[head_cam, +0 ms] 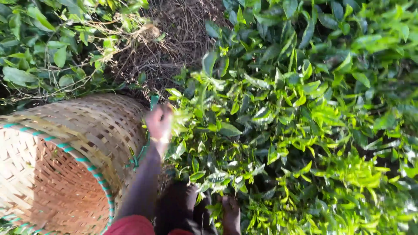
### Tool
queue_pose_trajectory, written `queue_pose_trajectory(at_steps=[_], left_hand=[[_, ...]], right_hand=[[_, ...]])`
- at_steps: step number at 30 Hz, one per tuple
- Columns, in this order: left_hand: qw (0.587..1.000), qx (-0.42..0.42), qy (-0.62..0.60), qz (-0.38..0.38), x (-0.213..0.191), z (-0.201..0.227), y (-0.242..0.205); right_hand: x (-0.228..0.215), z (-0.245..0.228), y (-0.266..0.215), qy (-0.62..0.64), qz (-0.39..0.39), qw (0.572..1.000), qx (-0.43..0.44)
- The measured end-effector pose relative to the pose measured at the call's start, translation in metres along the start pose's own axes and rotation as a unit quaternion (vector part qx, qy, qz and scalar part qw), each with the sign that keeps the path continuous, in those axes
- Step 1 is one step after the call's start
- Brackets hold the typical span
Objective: The person stands in a tea plantation and picks fresh green tea leaves by hand from the bushes. They gather the leaves into bunches and place them into a large woven basket positioned on the ground beside them.
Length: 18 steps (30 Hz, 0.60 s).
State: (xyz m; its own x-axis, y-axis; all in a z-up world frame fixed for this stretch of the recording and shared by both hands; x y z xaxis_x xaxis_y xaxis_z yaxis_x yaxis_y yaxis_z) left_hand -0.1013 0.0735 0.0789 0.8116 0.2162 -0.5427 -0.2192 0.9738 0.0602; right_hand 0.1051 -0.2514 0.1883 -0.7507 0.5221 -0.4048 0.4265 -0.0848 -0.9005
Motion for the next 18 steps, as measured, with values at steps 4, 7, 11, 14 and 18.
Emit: queue_pose_trajectory(at_steps=[4,7,11,14,18], left_hand=[[0.985,-0.131,-0.105,-0.044,0.002,-0.054,0.058],[0.887,-0.399,-0.02,-0.231,0.011,-0.138,0.031],[0.882,-0.193,0.182,-0.389,0.089,-0.17,0.0],[0.867,-0.395,-0.23,-0.199,0.126,-0.187,-0.018],[0.854,-0.222,-0.344,-0.321,0.146,-0.171,-0.008]], right_hand=[[-0.005,-0.001,-0.015,0.011,0.002,1.0,0.023],[-0.008,-0.012,-0.036,0.001,0.0,1.0,-0.011],[-0.019,-0.015,-0.046,0.02,-0.015,0.998,-0.06],[-0.038,0.0,-0.037,0.008,-0.024,0.99,-0.14],[-0.058,0.001,-0.041,-0.012,-0.01,0.982,-0.19]])
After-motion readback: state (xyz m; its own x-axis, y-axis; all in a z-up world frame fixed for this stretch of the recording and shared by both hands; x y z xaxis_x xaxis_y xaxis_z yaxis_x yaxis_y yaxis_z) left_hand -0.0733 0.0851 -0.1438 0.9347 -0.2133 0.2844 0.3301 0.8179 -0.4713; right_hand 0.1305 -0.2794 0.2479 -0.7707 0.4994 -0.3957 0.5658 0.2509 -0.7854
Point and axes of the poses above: each hand's wrist, its own y-axis towards the middle knuckle, its own x-axis out of the palm, z = x × y, the point moved 2 cm from there along y, towards the middle knuckle, and after that the axes turned 6 degrees about y, right-handed, at the moved point
